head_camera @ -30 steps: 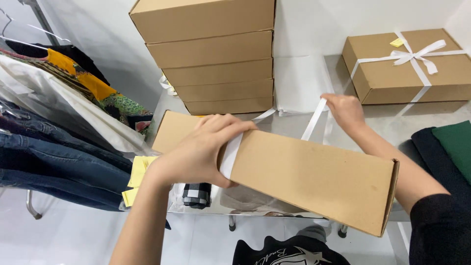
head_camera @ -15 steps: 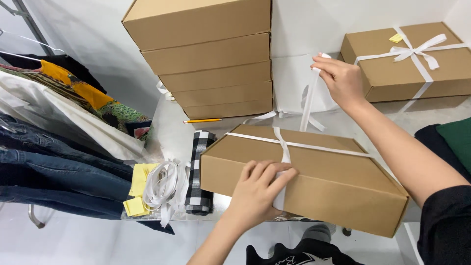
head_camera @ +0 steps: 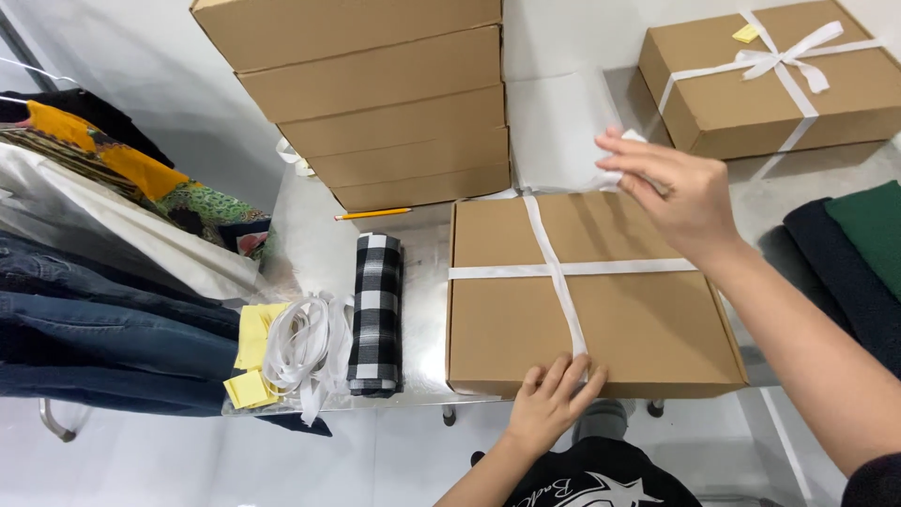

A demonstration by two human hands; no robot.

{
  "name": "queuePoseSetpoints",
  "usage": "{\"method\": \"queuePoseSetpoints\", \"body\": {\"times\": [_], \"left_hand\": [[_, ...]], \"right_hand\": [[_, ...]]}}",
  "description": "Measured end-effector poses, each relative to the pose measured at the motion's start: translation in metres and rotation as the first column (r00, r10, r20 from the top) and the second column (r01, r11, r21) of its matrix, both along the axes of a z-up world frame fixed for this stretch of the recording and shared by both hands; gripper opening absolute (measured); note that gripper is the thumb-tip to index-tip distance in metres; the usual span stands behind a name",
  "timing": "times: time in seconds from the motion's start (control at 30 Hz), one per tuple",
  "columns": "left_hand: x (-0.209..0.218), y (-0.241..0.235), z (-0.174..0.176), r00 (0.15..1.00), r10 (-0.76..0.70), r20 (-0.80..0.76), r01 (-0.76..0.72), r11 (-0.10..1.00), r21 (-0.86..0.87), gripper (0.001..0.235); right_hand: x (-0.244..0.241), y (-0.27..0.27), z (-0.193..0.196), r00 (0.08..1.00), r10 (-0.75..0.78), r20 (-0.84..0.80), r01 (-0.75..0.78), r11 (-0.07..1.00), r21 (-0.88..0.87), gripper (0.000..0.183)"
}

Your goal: The person places folded pink and orange garments into a cardboard box and closes the lid. They then wrap the box with a white ribbon, tying it into a bow on top. Finally, they write on a yellow sticky note with a pencil and place it on the box before moving it aside.

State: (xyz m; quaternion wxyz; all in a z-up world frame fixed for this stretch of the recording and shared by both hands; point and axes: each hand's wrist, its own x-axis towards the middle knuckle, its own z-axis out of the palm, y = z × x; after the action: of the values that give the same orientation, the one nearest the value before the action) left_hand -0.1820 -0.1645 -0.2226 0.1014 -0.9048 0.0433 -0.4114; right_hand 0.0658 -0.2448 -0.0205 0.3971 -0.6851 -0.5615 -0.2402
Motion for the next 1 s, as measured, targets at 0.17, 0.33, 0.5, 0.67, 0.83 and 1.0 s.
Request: {"method": "queuePoseSetpoints", "body": {"times": [0.17, 0.33, 0.5, 0.67, 0.83, 1.0], "left_hand": [[0.004, -0.004, -0.001, 0.993, -0.084, -0.087, 0.070, 0.987, -0.147, 0.029], [0.006, 0.001, -0.007, 0.966, -0.232, -0.116, 0.169, 0.903, -0.396, 0.030], [0.015, 0.011, 0.013, 0.908, -0.308, -0.284, -0.021, 0.644, -0.765, 0.014], [0.023, 0.011, -0.006, 0.925, -0.264, -0.273, -0.076, 0.576, -0.814, 0.027], [0.021, 0.004, -0.013, 0.926, -0.205, -0.317, -0.148, 0.578, -0.803, 0.045], [0.022, 0.002, -0.017, 0.921, -0.211, -0.328, -0.158, 0.568, -0.808, 0.066]], "right_hand": [[-0.052, -0.033, -0.017, 0.967, -0.062, -0.246, 0.045, 0.996, -0.075, 0.031], [-0.108, -0.062, -0.025, 0.708, 0.056, -0.704, -0.008, 0.997, 0.071, 0.038], [-0.154, -0.086, -0.068, 0.466, 0.126, -0.876, 0.051, 0.984, 0.169, 0.028], [-0.202, -0.109, -0.110, 0.286, 0.133, -0.949, 0.040, 0.988, 0.151, 0.033], [-0.250, -0.145, -0.158, 0.096, 0.054, -0.994, 0.003, 0.998, 0.055, 0.044], [-0.294, -0.174, -0.238, -0.075, 0.008, -0.997, -0.102, 0.995, 0.016, 0.051]]}}
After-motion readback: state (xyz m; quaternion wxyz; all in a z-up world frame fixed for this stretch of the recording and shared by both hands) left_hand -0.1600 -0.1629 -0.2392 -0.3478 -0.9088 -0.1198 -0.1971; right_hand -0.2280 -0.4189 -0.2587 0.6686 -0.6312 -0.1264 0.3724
